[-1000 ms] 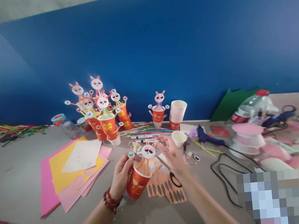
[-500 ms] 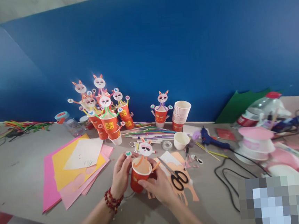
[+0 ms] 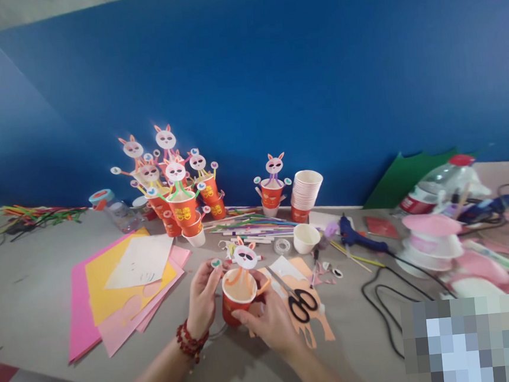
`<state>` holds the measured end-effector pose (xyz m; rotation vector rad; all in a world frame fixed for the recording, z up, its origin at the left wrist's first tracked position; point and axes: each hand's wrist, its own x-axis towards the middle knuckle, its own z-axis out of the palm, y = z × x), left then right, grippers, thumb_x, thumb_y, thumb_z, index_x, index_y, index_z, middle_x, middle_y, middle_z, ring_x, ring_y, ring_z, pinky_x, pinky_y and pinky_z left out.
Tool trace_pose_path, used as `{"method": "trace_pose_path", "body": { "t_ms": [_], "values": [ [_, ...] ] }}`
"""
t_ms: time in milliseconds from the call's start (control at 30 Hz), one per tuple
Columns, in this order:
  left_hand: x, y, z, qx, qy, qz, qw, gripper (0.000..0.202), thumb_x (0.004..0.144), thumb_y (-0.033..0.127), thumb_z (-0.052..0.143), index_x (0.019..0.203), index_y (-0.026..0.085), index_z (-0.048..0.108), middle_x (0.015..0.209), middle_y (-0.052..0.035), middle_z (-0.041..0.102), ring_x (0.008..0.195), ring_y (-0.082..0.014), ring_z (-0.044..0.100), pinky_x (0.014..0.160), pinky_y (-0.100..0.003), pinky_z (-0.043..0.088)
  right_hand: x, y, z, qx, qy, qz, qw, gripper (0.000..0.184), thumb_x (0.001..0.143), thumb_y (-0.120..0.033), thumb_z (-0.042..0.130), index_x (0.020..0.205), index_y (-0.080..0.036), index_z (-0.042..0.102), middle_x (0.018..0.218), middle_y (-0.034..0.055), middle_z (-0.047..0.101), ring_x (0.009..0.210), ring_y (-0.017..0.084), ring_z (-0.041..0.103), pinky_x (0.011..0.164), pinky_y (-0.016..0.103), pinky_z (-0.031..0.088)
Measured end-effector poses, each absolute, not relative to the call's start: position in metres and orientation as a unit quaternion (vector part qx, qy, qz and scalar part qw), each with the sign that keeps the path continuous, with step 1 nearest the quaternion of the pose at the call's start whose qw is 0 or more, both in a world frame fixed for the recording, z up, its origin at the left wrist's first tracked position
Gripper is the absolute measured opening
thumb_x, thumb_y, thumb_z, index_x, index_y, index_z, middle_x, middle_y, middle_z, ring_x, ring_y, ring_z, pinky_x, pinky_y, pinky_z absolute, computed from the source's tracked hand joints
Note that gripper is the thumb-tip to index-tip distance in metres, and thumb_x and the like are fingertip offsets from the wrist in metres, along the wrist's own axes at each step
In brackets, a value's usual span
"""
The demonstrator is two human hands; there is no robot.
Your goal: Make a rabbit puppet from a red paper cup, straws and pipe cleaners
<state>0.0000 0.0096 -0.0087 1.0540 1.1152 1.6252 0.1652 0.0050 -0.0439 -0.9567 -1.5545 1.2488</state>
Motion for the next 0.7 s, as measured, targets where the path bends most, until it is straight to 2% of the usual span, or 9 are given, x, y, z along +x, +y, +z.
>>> {"method": "trace_pose_path", "body": {
  "t_ms": [200, 433, 567, 700],
  "values": [
    [-0.001, 0.009, -0.006, 0.425, 0.462, 0.666, 0.402, 0.024, 0.092, 0.039, 0.058, 0.084, 0.017, 0.063, 0.080, -0.0024, 0.066, 0.078, -0.0154, 0.060, 0.078, -0.027, 0.048, 0.163, 0.000, -0.035, -0.391, -0.613, 0.523, 0.444, 0.067, 0.073, -0.042, 0.079, 0.131, -0.022, 0.050, 0.125, 0.0121, 0.063, 0.115, 0.034, 0.060, 0.091, 0.045, 0.055],
    [0.001, 0.007, -0.004, 0.414, 0.452, 0.671, 0.418, 0.024, 0.090, 0.042, 0.061, 0.088, 0.018, 0.064, 0.086, -0.0043, 0.069, 0.081, -0.0164, 0.062, 0.078, -0.027, 0.049, 0.165, 0.003, -0.047, -0.412, -0.642, 0.473, 0.442, 0.066, 0.070, -0.037, 0.082, 0.127, -0.021, 0.053, 0.130, 0.0131, 0.060, 0.122, 0.035, 0.055, 0.103, 0.049, 0.044],
    [0.003, 0.006, -0.004, 0.396, 0.447, 0.675, 0.432, 0.024, 0.085, 0.042, 0.067, 0.088, 0.018, 0.064, 0.086, -0.0037, 0.070, 0.079, -0.0163, 0.064, 0.076, -0.027, 0.050, 0.166, 0.005, -0.052, -0.419, -0.641, 0.461, 0.448, 0.064, 0.070, -0.037, 0.082, 0.126, -0.023, 0.053, 0.132, 0.0127, 0.058, 0.122, 0.036, 0.054, 0.103, 0.050, 0.044],
    [0.003, 0.005, -0.002, 0.403, 0.452, 0.673, 0.424, 0.024, 0.084, 0.041, 0.069, 0.086, 0.018, 0.064, 0.083, -0.0032, 0.069, 0.076, -0.0160, 0.064, 0.074, -0.027, 0.051, 0.164, 0.003, -0.039, -0.397, -0.628, 0.499, 0.446, 0.066, 0.071, -0.038, 0.080, 0.128, -0.022, 0.051, 0.129, 0.0128, 0.060, 0.120, 0.034, 0.056, 0.103, 0.049, 0.044]
  ]
}}
